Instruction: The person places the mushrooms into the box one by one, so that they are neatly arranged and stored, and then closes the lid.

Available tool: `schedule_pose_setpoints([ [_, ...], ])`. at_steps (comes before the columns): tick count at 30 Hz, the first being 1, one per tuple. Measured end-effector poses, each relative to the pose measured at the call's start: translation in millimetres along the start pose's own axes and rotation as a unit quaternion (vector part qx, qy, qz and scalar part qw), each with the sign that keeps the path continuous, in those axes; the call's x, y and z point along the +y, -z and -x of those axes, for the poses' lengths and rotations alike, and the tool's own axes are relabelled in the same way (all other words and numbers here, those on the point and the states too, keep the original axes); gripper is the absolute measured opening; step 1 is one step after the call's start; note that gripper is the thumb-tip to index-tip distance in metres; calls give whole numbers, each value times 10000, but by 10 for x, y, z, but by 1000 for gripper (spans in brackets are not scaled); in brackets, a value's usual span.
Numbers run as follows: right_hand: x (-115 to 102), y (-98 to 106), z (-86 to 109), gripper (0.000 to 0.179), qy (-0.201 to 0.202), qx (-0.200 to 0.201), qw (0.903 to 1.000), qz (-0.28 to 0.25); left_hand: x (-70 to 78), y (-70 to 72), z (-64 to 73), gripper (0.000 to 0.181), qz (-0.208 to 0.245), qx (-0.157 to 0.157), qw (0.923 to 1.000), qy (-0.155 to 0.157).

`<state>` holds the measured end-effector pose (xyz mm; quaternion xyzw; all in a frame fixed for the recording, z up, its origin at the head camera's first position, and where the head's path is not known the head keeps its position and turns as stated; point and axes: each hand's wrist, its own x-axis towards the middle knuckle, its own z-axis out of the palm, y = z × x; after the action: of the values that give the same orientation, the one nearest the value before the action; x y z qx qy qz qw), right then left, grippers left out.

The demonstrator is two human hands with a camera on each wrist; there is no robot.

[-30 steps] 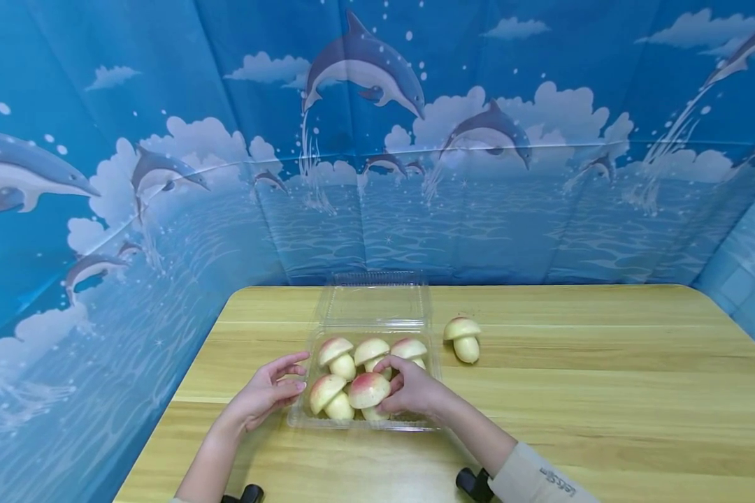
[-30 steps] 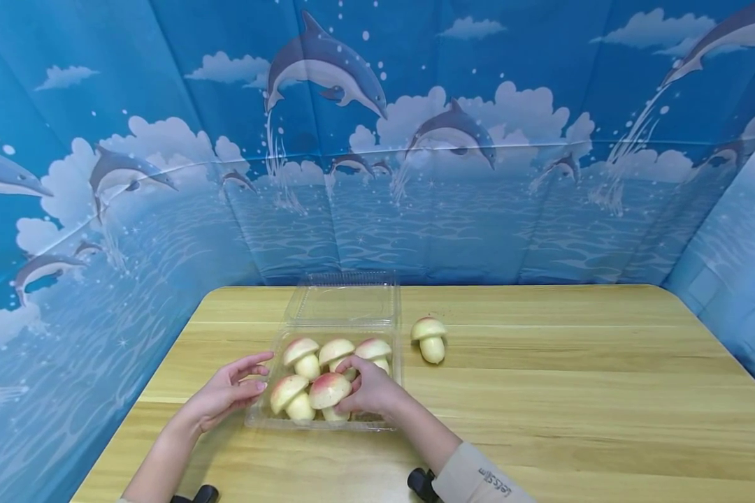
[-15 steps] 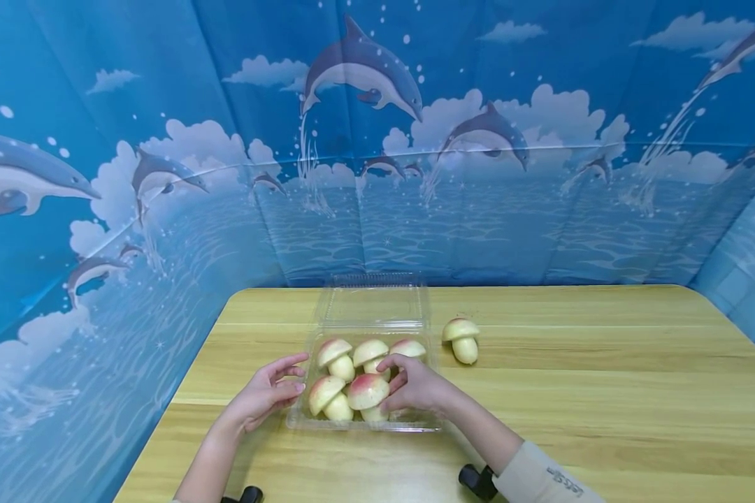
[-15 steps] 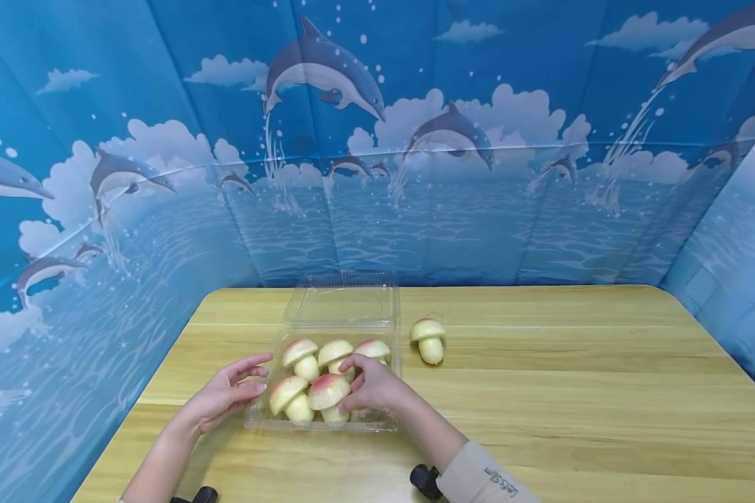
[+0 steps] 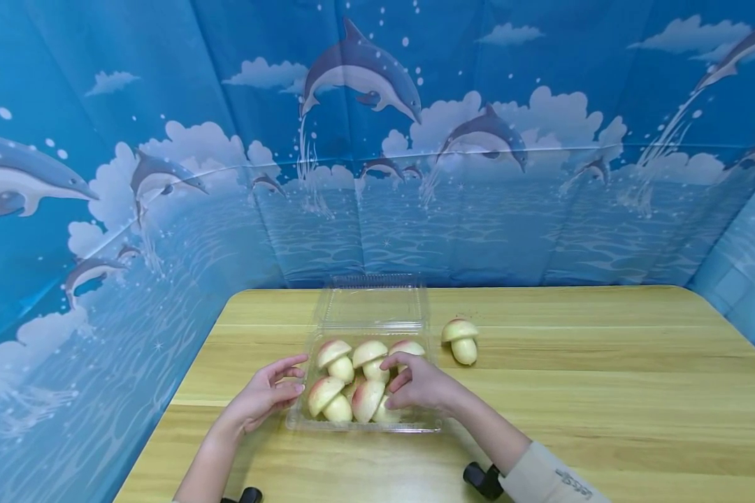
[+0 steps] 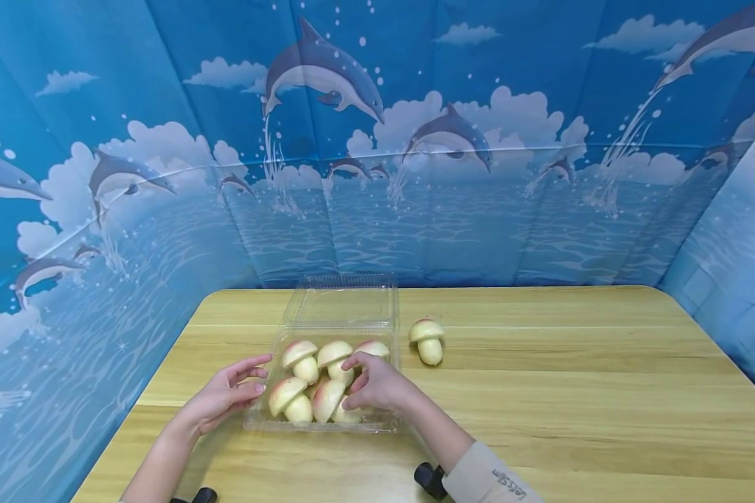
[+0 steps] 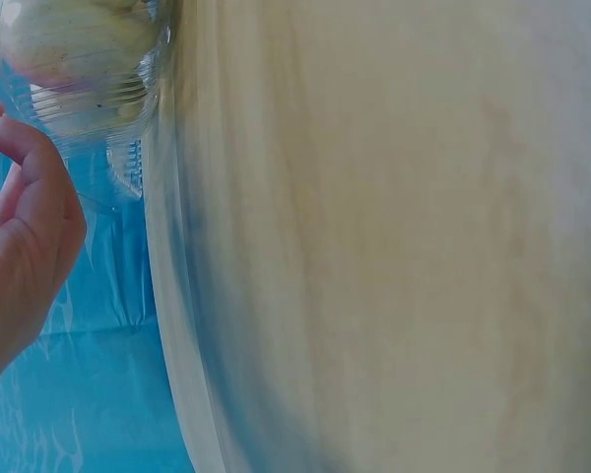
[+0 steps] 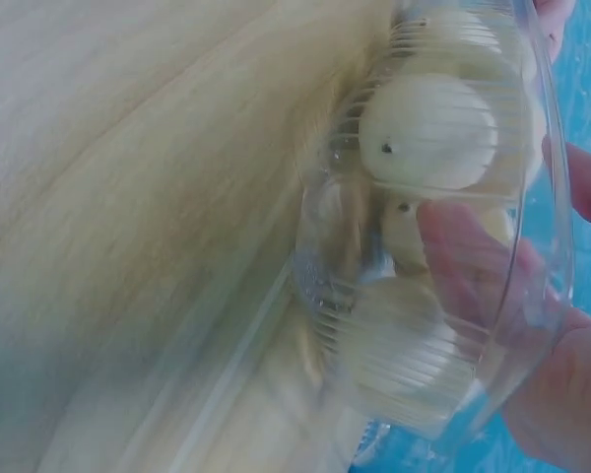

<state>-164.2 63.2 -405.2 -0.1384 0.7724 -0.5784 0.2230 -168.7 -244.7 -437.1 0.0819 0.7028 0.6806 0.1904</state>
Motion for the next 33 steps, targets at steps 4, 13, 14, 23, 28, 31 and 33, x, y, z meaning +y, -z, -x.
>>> schedule_pose_setpoints([
  [4, -4, 39, 23, 56, 44, -93, 9999, -45, -7, 0, 2, 63, -4, -43, 10000, -53],
  [13, 14, 172, 69, 58, 297, -344, 9981, -405, -14, 6, -2, 64, -8, -1, 10000, -8],
  [14, 12, 190, 76, 59, 286, -345, 9981, -429, -12, 6, -1, 64, -22, -18, 10000, -15],
  [23, 19, 337, 141, 62, 300, -219, 9977, -558, 6, -10, 10, 64, -5, -10, 10000, -25],
  [28, 33, 414, 162, 61, 267, -118, 9969, -731, 0, -7, -7, 65, -15, 27, 10000, 30],
  [31, 29, 456, 180, 61, 244, -44, 9965, -802, -8, -2, -15, 65, -8, 23, 10000, 34],
  [33, 27, 486, 195, 63, 258, -14, 9964, -802, -10, -1, -16, 65, -1, 24, 10000, 33],
])
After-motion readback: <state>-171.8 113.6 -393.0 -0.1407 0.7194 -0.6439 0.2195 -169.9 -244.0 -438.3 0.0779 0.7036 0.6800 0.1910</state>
